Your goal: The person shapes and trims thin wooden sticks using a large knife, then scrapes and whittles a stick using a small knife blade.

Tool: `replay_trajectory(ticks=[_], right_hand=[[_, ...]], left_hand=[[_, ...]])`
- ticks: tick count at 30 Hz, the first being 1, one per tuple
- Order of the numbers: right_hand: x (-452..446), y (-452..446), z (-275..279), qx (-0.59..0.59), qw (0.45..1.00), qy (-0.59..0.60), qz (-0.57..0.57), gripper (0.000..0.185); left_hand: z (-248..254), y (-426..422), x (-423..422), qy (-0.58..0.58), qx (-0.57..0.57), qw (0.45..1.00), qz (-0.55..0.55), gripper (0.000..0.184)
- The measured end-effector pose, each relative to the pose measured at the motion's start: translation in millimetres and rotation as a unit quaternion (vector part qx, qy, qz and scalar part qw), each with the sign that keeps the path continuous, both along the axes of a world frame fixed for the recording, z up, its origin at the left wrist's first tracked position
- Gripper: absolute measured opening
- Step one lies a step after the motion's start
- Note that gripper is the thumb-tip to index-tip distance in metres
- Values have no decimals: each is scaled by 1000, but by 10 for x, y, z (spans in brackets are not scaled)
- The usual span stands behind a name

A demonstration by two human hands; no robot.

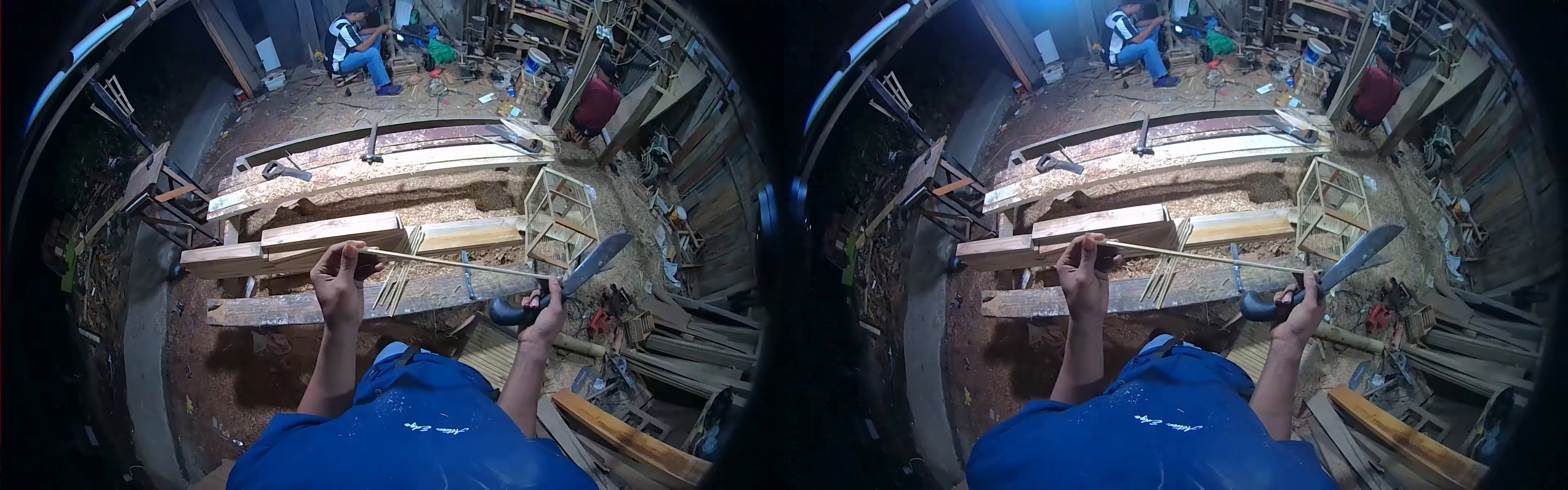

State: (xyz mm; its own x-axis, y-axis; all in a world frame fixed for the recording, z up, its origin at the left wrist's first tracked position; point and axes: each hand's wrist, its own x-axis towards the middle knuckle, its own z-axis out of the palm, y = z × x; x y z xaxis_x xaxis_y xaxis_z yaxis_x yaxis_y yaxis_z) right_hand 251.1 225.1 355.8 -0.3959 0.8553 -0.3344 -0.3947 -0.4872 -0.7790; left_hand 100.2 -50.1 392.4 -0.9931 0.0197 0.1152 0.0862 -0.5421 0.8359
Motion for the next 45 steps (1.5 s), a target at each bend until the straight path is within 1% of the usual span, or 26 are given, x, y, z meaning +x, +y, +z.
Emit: replay_trajectory(ticks=[3,5,7,10,11,12,13,15,16,17,18,20,21,23,24,25,26,29,30,31,33,35,38,40,43,45], right_hand=[[-13,-55,14,2,1000,-15,-10,18],[-4,-95,1,-5,1000,-7,3,19],[-6,-141,-26,-6,1000,-17,9,20],[27,-187,-99,-10,999,-38,34,23],[47,-206,-130,-13,997,-49,55,26],[71,-240,-166,16,996,-50,77,38],[116,-261,-214,15,996,-51,78,38],[215,-302,-315,2,988,-35,150,55],[243,-346,-363,-19,987,-25,159,58],[265,-412,-409,-23,987,-28,156,58],[290,-495,-451,40,983,-48,175,53],[393,-589,-661,160,958,-105,215,44],[410,-644,-612,249,933,-102,238,38],[468,-756,-471,276,902,-123,308,27],[505,-825,-458,276,893,-132,330,21],[533,-881,-452,277,882,-140,354,41],[564,-926,-435,315,850,-184,379,63],[494,-1072,-334,493,790,-126,344,59],[495,-1117,-286,497,777,-138,361,54],[512,-1132,-288,490,779,-142,365,54],[542,-1157,-311,507,733,-178,417,50],[575,-1210,-383,510,726,-187,421,50],[566,-1217,-241,512,701,-216,447,53],[528,-1215,-179,537,658,-247,466,54],[557,-1233,-266,515,680,-239,464,55],[551,-1228,-264,515,682,-237,463,55]], left_hand=[[-112,79,-19,2,-40,999,-30,19],[-156,167,28,12,-34,998,-59,16],[-167,270,72,-26,0,997,-67,17],[-349,272,-147,16,-14,1000,-22,20],[-369,265,-252,27,-13,1000,-3,21],[-274,258,-332,47,-8,999,0,22],[-216,254,-415,48,-25,998,11,25],[-98,275,-529,48,-42,998,28,27],[-82,238,-528,45,-45,998,27,27],[-76,197,-534,43,-125,991,-26,27],[-97,186,-531,40,-203,975,-82,28],[-200,239,-384,4,-237,963,-127,26],[-223,245,-277,-26,-261,952,-158,25],[-384,224,-74,-88,-254,939,-212,24],[-407,207,55,-119,-276,924,-236,24],[-423,189,178,-149,-295,908,-259,24],[-549,151,283,-175,-296,898,-275,24],[-638,65,567,-224,-286,874,-324,28],[-615,65,637,-240,-304,865,-319,29],[-560,33,685,-261,-276,864,-330,26],[-593,-36,769,-251,-273,866,-336,18],[-589,-108,823,-263,-286,858,-335,15],[-554,-151,867,-262,-317,852,-326,14],[-552,-180,893,-255,-336,850,-316,14],[-534,-181,898,-280,-355,840,-299,14],[-455,-162,883,-286,-334,852,-284,14]])
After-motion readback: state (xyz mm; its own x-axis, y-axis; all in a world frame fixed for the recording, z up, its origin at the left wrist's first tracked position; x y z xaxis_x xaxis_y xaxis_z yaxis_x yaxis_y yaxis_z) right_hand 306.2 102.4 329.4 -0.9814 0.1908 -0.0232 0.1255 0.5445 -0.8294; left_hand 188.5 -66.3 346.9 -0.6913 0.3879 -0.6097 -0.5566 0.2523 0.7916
